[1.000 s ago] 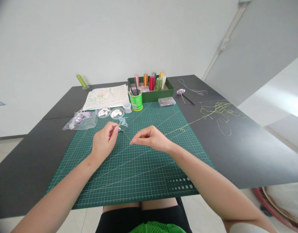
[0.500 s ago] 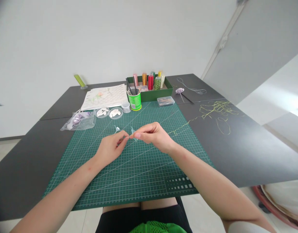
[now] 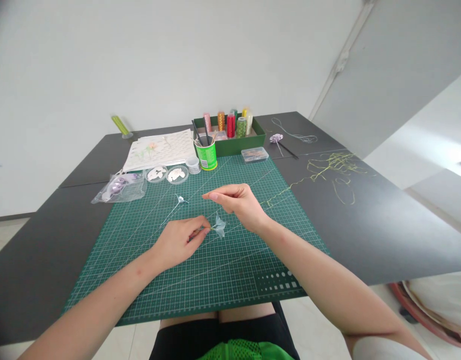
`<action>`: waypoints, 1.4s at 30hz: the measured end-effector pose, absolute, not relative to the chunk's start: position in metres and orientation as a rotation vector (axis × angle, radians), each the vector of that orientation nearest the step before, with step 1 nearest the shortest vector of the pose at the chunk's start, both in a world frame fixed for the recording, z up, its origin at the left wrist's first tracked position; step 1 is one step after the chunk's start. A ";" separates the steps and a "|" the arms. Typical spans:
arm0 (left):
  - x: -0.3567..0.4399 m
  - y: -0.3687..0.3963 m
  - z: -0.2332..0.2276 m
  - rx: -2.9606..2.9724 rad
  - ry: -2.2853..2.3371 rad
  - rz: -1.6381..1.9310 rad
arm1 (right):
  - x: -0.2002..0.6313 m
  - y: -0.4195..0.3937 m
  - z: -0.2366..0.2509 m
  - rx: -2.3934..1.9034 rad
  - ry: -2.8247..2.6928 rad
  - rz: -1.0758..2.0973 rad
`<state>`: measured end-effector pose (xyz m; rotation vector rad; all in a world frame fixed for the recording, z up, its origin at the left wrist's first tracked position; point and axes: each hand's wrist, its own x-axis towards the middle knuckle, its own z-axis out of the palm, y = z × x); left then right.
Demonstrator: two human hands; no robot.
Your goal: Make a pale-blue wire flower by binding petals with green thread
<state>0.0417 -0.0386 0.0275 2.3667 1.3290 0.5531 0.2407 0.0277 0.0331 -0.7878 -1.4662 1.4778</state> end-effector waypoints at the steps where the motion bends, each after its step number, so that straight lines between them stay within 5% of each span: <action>1: 0.042 -0.039 0.028 2.363 1.315 0.559 | 0.241 0.028 0.033 -0.793 -1.465 1.469; 13: 0.044 -0.046 0.036 2.114 1.182 0.741 | 0.236 0.044 0.023 -0.974 -1.652 1.224; 42: 0.027 -0.030 0.032 1.643 1.447 1.350 | 0.235 0.049 0.009 -0.868 -2.057 1.463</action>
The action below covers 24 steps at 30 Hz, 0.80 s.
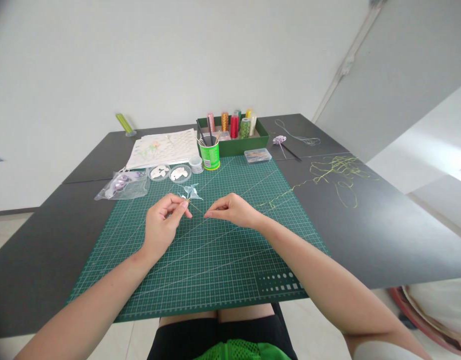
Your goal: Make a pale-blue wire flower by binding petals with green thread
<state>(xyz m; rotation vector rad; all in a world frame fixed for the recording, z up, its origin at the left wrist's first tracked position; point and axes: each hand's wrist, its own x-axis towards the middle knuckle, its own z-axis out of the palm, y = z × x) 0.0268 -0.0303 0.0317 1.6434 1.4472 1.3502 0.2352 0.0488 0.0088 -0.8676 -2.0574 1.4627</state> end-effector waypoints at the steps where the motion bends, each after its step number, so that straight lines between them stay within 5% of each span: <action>1: 0.028 -0.030 0.031 1.591 1.415 1.358 | 0.234 0.048 0.007 -0.857 -2.049 1.484; 12: 0.033 -0.023 0.019 1.381 1.093 1.352 | 0.223 0.036 0.007 -0.860 -1.301 1.944; 21: 0.034 -0.031 0.026 1.930 1.220 1.325 | 0.235 0.058 -0.002 -1.187 -1.485 0.970; 24: 0.034 -0.031 0.027 1.969 1.158 1.309 | 0.237 0.055 0.007 -1.059 -1.566 0.970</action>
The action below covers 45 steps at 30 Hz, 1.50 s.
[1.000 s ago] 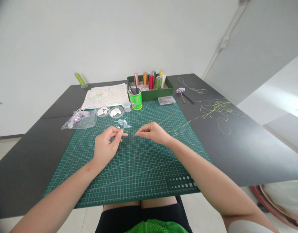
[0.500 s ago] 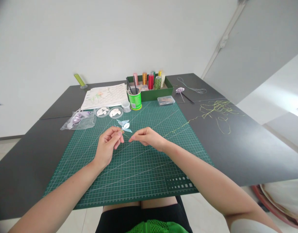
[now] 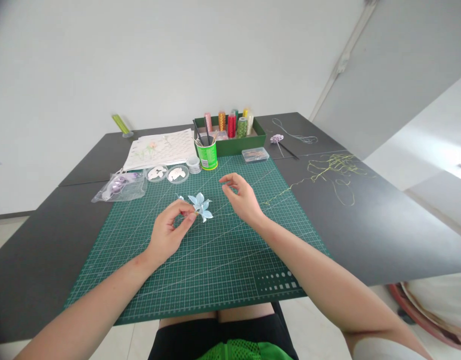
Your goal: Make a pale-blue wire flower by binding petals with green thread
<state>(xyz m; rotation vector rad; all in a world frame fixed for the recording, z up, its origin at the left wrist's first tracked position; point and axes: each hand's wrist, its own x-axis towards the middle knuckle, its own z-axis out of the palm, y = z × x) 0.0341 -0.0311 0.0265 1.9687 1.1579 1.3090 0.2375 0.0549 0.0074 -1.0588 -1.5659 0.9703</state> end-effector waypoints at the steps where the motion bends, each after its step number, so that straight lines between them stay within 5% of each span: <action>1: 0.034 -0.031 0.026 1.965 1.133 1.296 | 0.237 0.052 0.011 -0.988 -1.604 1.074; 9: 0.037 -0.028 0.020 1.802 0.995 1.206 | 0.229 0.036 0.015 -0.571 -1.415 1.849; 45: 0.036 -0.024 0.019 1.741 1.065 1.176 | 0.222 0.028 0.006 -0.595 -1.144 2.163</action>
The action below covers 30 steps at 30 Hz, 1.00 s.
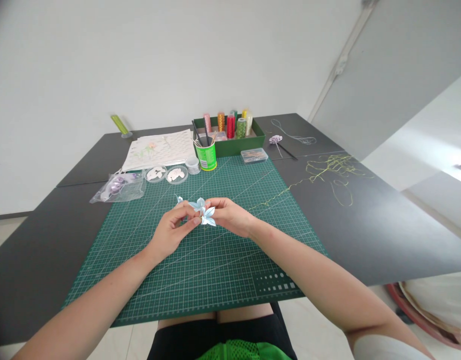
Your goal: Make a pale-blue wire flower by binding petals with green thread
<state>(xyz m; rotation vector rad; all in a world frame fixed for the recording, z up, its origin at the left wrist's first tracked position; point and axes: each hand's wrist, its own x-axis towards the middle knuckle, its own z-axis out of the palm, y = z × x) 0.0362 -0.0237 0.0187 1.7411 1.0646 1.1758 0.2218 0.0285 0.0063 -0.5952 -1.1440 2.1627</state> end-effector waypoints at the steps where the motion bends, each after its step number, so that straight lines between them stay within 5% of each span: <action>1: 0.036 -0.024 0.019 1.730 1.081 1.199 | 0.220 0.028 0.007 -0.596 -1.109 2.159; 9: 0.032 -0.022 0.022 1.688 1.341 1.321 | 0.212 0.018 0.008 -0.441 -1.281 1.976; 16: 0.027 -0.018 0.019 1.589 1.475 1.382 | 0.214 0.013 0.012 -0.827 -1.521 1.762; 30: 0.019 -0.008 0.016 1.493 1.574 1.350 | 0.226 0.016 0.031 -0.893 -1.755 1.490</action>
